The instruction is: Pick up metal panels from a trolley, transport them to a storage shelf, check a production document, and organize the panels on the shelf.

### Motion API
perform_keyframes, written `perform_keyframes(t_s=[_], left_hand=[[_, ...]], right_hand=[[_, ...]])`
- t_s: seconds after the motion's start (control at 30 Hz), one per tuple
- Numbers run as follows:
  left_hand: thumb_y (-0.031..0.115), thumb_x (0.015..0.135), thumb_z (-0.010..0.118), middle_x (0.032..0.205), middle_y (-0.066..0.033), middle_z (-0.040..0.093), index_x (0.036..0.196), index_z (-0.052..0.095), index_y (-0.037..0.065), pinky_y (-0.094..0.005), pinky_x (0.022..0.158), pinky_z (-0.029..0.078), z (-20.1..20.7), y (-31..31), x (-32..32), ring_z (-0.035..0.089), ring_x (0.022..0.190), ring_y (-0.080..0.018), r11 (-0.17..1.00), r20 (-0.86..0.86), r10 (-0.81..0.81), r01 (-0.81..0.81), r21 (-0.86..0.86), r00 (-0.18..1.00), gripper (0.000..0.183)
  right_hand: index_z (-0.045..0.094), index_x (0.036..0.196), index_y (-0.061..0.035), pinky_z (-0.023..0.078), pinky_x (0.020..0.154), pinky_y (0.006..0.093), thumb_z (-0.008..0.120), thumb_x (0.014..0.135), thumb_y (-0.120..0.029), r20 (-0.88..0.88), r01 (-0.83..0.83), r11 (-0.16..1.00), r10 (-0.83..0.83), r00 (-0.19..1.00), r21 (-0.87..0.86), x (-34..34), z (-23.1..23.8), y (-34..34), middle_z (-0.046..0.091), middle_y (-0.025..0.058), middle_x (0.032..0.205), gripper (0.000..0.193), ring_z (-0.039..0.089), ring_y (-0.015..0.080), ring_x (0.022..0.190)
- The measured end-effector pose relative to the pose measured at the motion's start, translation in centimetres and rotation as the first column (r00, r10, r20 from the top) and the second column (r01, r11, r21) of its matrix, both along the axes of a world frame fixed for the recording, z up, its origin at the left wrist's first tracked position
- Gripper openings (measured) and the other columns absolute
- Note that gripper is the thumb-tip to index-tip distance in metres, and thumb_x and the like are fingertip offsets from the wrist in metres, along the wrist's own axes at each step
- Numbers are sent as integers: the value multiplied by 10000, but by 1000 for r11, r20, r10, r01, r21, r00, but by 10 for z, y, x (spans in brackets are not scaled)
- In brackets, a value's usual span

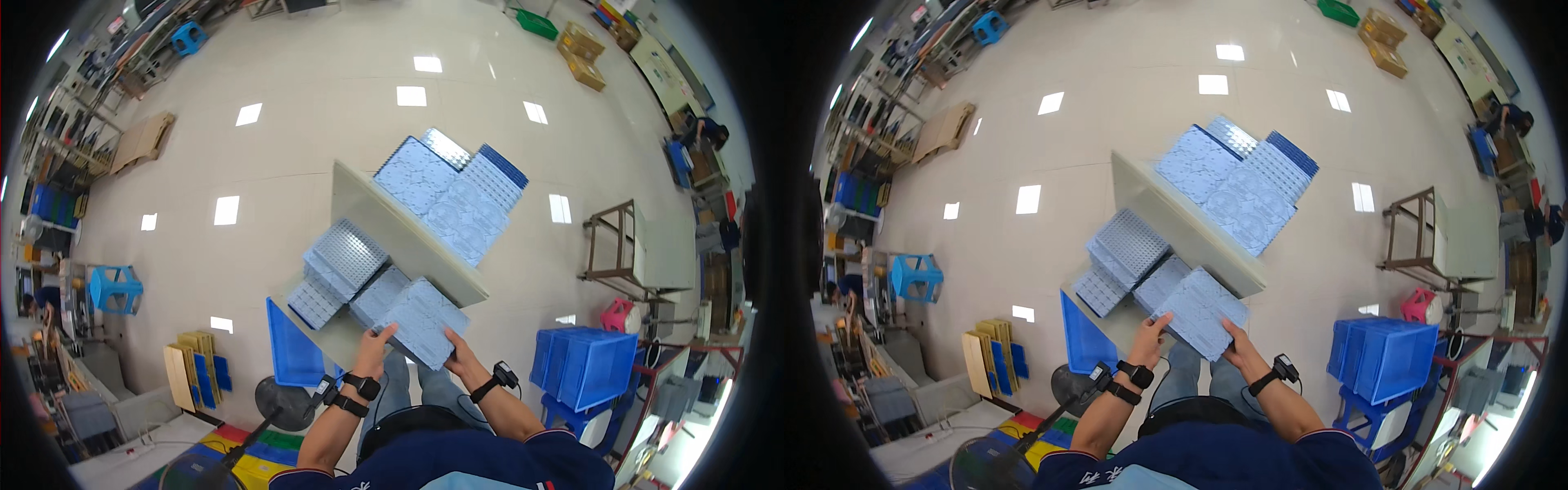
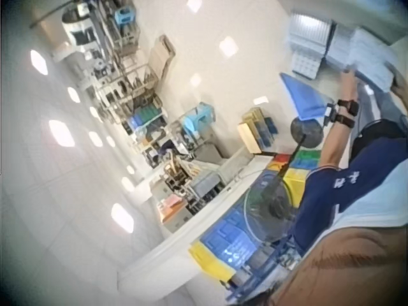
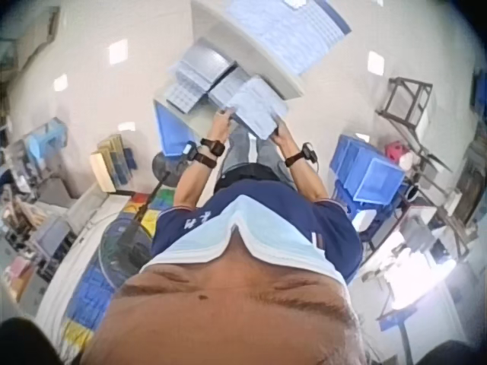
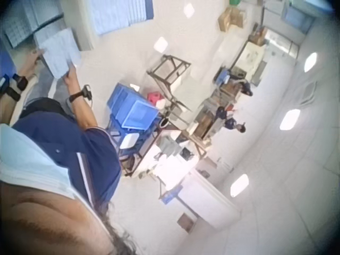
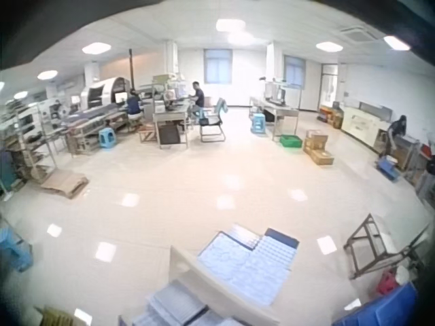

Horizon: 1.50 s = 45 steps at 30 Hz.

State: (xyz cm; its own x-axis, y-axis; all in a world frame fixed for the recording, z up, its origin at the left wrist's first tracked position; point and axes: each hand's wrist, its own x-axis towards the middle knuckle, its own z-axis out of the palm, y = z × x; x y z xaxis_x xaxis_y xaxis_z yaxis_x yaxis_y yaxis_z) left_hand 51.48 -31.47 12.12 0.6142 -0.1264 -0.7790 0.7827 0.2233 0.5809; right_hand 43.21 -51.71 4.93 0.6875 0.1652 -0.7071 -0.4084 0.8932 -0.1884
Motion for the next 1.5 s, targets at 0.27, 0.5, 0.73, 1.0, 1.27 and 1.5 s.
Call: perform_keyframes(t_s=[0.27, 0.5, 0.73, 1.0, 1.27, 1.5], left_hand=[[312, 803, 713, 1056, 6, 552, 1110, 526, 82, -275, 779, 344, 14, 27, -90, 484, 916, -96, 978, 53, 202, -199, -58, 978, 427], [417, 760, 734, 1182, -58, 489, 1249, 425, 39, -327, 898, 329, 80, 27, -233, 431, 1112, -164, 786, 167, 616, -616, -56, 770, 691], [453, 736, 749, 1242, -66, 454, 1267, 398, 26, -384, 962, 269, 142, -39, -392, 388, 1169, -168, 353, 175, 925, -933, -70, 337, 766], [401, 744, 763, 1103, -4, 512, 1162, 486, 96, -305, 833, 298, 141, -11, -561, 417, 996, -113, -107, 177, 974, -976, -190, -141, 588], [455, 725, 757, 1253, -121, 448, 1261, 367, -19, -404, 986, 275, 123, 43, -748, 367, 1225, -209, -290, 192, 926, -938, -188, -325, 815], [398, 745, 760, 1138, -38, 485, 1180, 435, 61, -337, 887, 306, 143, 91, -872, 421, 1073, -134, -478, 205, 834, -856, -197, -513, 639]], right_hand=[[381, 1344, -44, 407, 1016, 439, 758, 748, -217, 193, -375, 888, 431, 882, -268, 15, 73, -12, 513, 91, 1276, 727, 490, 260, 1190], [339, 1366, -33, 404, 1015, 442, 710, 766, -223, 313, -757, 587, 804, 505, -288, -11, 101, 26, 484, 121, 1294, 731, 482, 285, 1193], [283, 1389, -18, 385, 1024, 450, 685, 789, -251, 426, -954, 147, 904, 23, -261, -80, 161, 64, 422, 147, 1344, 759, 442, 310, 1229], [308, 1377, -28, 384, 1024, 479, 683, 807, -255, 472, -917, -187, 811, -346, -351, -233, 174, 200, 463, 134, 1323, 719, 455, 316, 1227], [337, 1363, -14, 388, 1021, 440, 652, 826, -195, 480, -845, -439, 695, -535, -306, -434, 177, 308, 466, 125, 1322, 648, 460, 298, 1222], [346, 1358, -13, 390, 1015, 439, 656, 828, -243, 461, -757, -566, 604, -651, -327, -570, 191, 395, 474, 131, 1317, 655, 468, 295, 1213]])
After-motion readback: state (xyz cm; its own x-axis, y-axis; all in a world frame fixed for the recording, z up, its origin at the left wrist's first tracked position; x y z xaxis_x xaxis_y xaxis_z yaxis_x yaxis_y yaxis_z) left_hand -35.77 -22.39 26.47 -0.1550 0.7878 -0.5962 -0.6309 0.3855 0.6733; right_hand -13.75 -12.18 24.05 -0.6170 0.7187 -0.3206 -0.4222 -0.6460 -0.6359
